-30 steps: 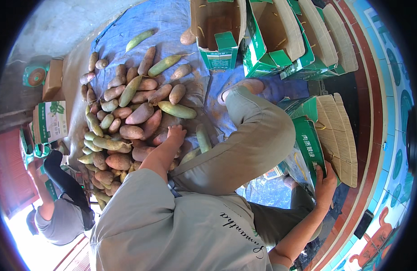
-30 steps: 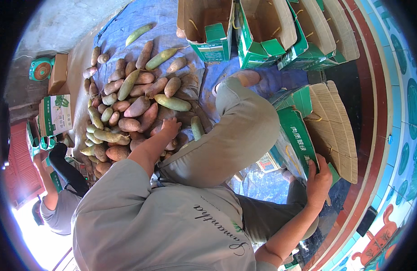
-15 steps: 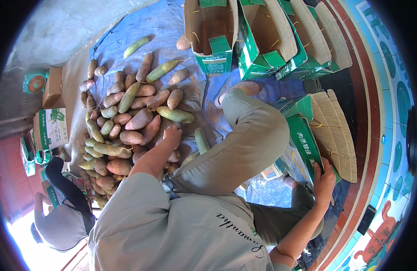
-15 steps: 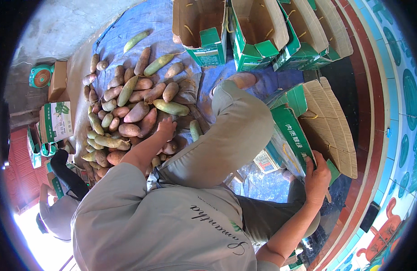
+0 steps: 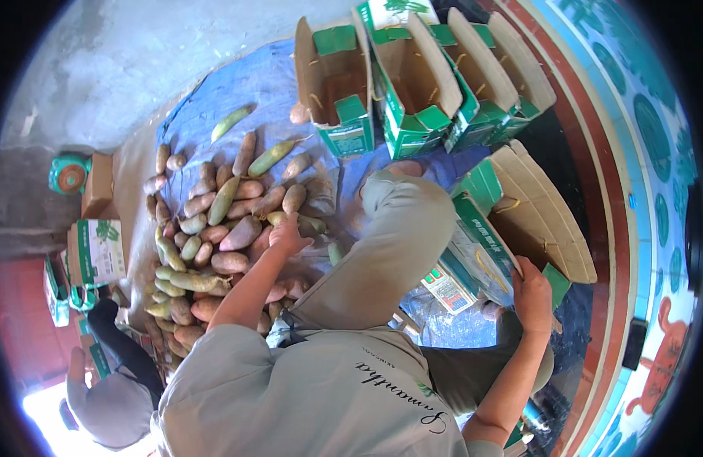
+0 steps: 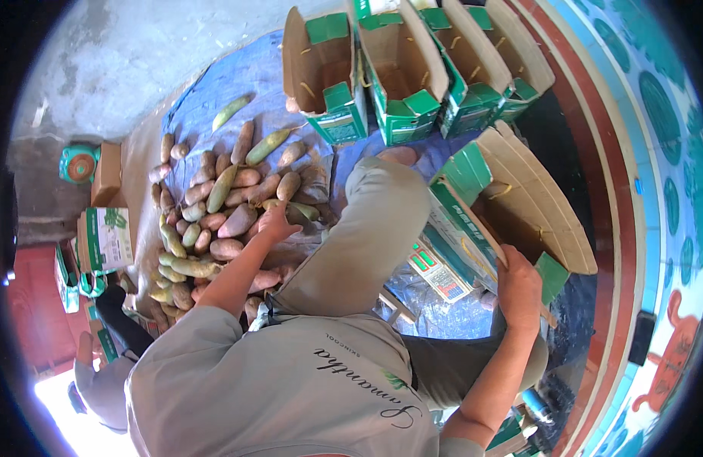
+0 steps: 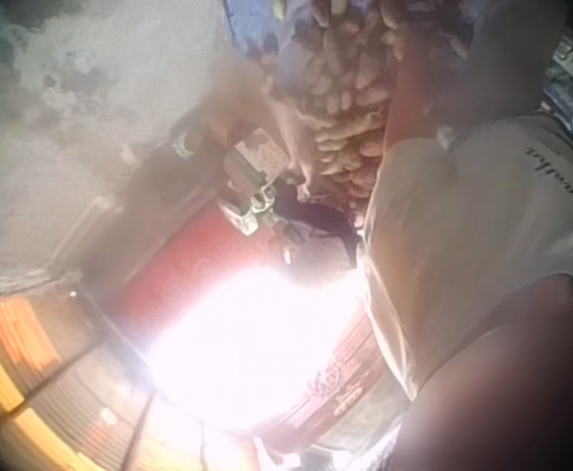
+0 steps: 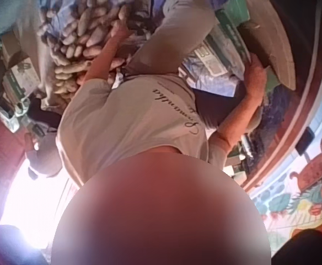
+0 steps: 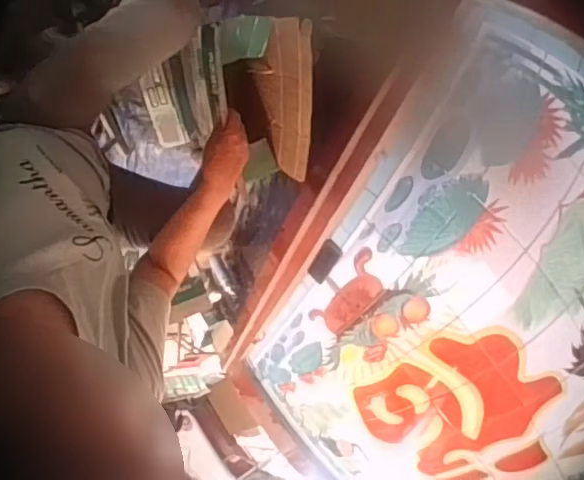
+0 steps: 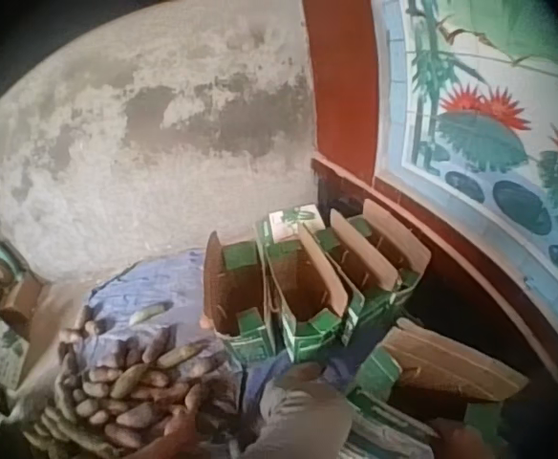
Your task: Packing root vegetables from a pile on the floor into cardboard boxes and weighing them.
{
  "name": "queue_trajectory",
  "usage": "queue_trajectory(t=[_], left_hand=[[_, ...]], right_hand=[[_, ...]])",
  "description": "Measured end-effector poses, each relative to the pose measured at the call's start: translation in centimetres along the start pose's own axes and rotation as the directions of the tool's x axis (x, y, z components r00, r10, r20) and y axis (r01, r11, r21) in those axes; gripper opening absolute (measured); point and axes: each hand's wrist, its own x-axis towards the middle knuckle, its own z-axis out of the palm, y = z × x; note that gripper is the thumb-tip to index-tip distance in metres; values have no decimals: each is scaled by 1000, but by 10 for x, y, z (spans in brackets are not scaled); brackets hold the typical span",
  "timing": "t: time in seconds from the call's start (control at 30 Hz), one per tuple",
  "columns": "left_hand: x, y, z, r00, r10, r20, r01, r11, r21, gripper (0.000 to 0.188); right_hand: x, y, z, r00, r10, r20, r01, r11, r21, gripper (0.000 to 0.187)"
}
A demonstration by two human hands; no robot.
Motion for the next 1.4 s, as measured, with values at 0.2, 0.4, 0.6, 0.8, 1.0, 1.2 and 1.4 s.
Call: queue_trajectory(t=[0.2, 0.4, 0.6, 0.8, 1.0, 1.2, 1.4], left_hand=[[-15, 28, -74, 853, 66, -518, -241, 930, -276, 81], [-55, 98, -175, 576, 89, -813, -553, 774, -307, 69], [-120, 200, -204, 631, 293, -718, -776, 265, -573, 59], [-117, 294, -152, 521, 678, -518, -854, 427, -299, 74], [-126, 356, -93, 541, 799, -263, -841, 522, -143, 75], [-108, 380, -71, 482, 866, -137, -869, 451, -205, 67], [-105, 360, -82, 287, 883, -370, -958, 254, -136, 43]], right_hand=[[-18, -2, 4, 990, -107, 91, 111, 993, -48, 26], [-25, -3, 12, 980, -191, 58, 199, 963, -180, 22], [-26, 1, 17, 980, -197, 40, 201, 953, -225, 15], [-25, 2, 15, 985, -155, 82, 169, 960, -221, 23], [-23, 9, 22, 981, -176, 76, 188, 961, -204, 23], [-19, 6, 17, 981, -190, 27, 192, 956, -220, 23], [-14, 10, 14, 978, -209, 17, 208, 957, -205, 18]])
